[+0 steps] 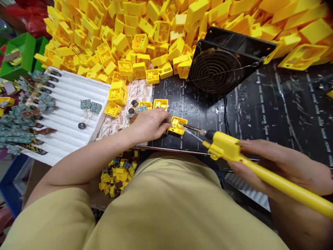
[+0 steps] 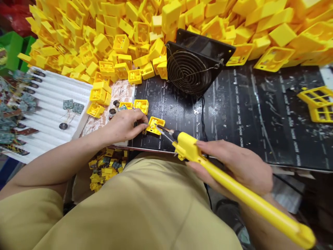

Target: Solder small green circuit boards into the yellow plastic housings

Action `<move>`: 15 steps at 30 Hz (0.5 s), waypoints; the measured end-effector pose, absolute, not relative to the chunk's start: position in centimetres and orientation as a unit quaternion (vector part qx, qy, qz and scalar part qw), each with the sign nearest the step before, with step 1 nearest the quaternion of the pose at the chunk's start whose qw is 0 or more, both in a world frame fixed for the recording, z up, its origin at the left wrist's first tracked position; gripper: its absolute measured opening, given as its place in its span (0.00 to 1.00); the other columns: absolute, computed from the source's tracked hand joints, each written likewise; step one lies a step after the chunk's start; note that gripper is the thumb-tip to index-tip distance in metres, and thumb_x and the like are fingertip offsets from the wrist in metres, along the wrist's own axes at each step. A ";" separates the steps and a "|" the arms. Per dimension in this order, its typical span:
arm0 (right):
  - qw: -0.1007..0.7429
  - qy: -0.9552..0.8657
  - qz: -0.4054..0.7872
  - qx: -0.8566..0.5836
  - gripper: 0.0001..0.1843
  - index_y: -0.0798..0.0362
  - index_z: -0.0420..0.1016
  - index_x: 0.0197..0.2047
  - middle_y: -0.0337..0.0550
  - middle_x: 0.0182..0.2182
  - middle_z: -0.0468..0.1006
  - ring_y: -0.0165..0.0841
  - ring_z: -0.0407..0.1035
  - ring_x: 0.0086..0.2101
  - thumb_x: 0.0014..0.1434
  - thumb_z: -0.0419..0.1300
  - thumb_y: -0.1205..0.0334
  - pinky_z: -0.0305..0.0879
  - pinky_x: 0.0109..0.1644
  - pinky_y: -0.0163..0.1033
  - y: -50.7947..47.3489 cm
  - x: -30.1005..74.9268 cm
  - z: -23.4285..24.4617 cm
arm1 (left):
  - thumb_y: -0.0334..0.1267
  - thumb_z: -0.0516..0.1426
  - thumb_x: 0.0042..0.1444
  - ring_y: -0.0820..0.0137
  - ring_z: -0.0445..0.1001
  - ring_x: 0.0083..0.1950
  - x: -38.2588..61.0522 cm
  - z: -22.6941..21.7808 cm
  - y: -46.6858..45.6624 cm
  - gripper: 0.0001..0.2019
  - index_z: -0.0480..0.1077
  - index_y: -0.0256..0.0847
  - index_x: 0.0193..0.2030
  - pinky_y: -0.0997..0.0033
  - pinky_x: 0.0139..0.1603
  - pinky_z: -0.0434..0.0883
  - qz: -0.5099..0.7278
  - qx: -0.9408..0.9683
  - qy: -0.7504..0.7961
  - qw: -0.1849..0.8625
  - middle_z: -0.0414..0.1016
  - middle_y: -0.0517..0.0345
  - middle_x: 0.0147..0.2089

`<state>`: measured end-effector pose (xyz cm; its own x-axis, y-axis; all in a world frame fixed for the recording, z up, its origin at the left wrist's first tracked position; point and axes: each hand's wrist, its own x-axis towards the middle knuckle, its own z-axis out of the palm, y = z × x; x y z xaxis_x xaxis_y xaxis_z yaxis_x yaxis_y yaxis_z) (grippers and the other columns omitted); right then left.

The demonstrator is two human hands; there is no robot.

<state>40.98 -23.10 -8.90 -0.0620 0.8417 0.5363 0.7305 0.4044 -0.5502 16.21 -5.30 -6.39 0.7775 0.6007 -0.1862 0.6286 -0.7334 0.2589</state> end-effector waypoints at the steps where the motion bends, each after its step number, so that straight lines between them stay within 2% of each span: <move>1: 0.422 -0.751 0.060 -0.504 0.19 0.46 0.71 0.57 0.40 0.34 0.81 0.31 0.77 0.28 0.63 0.64 0.56 0.76 0.30 0.33 -22.8 40.8 -8.5 | 0.38 0.55 0.63 0.61 0.79 0.44 16.2 -6.4 -5.3 0.09 0.76 0.39 0.41 0.65 0.42 0.70 -0.050 0.931 0.328 0.150 0.81 0.52 0.40; 4: 0.418 -0.784 0.054 -0.456 0.07 0.49 0.71 0.45 0.37 0.29 0.79 0.27 0.76 0.28 0.65 0.64 0.60 0.74 0.31 0.29 -21.6 40.2 -7.6 | 0.38 0.55 0.63 0.60 0.79 0.44 16.4 -6.4 -5.4 0.09 0.76 0.39 0.40 0.65 0.42 0.70 -0.064 0.933 0.324 0.143 0.81 0.52 0.40; 7: 0.409 -0.794 0.036 -0.448 0.07 0.50 0.70 0.37 0.37 0.27 0.78 0.26 0.75 0.28 0.66 0.63 0.59 0.74 0.32 0.27 -20.8 39.7 -7.2 | 0.38 0.55 0.63 0.59 0.79 0.45 16.5 -6.3 -5.4 0.09 0.77 0.39 0.40 0.65 0.42 0.70 -0.067 0.933 0.325 0.138 0.81 0.52 0.41; 10: 0.405 -0.809 0.010 -0.426 0.08 0.52 0.69 0.35 0.37 0.25 0.77 0.25 0.75 0.27 0.65 0.64 0.62 0.75 0.35 0.26 -20.3 39.4 -6.9 | 0.38 0.55 0.63 0.59 0.80 0.45 16.6 -6.2 -5.5 0.10 0.77 0.40 0.40 0.65 0.40 0.70 -0.072 0.933 0.329 0.124 0.81 0.52 0.41; 15: 0.380 -0.840 0.010 -0.388 0.11 0.54 0.71 0.38 0.39 0.26 0.77 0.25 0.74 0.29 0.57 0.71 0.67 0.77 0.40 0.29 -20.0 39.9 -6.2 | 0.39 0.54 0.63 0.58 0.80 0.44 16.9 -5.8 -5.6 0.10 0.77 0.39 0.40 0.63 0.41 0.69 -0.079 0.942 0.312 0.096 0.81 0.51 0.39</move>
<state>39.90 -19.98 -6.17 -0.4104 0.6588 0.6305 0.6443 0.6988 -0.3107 16.87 -5.55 -5.81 0.7927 0.5726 -0.2091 0.6030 -0.7869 0.1314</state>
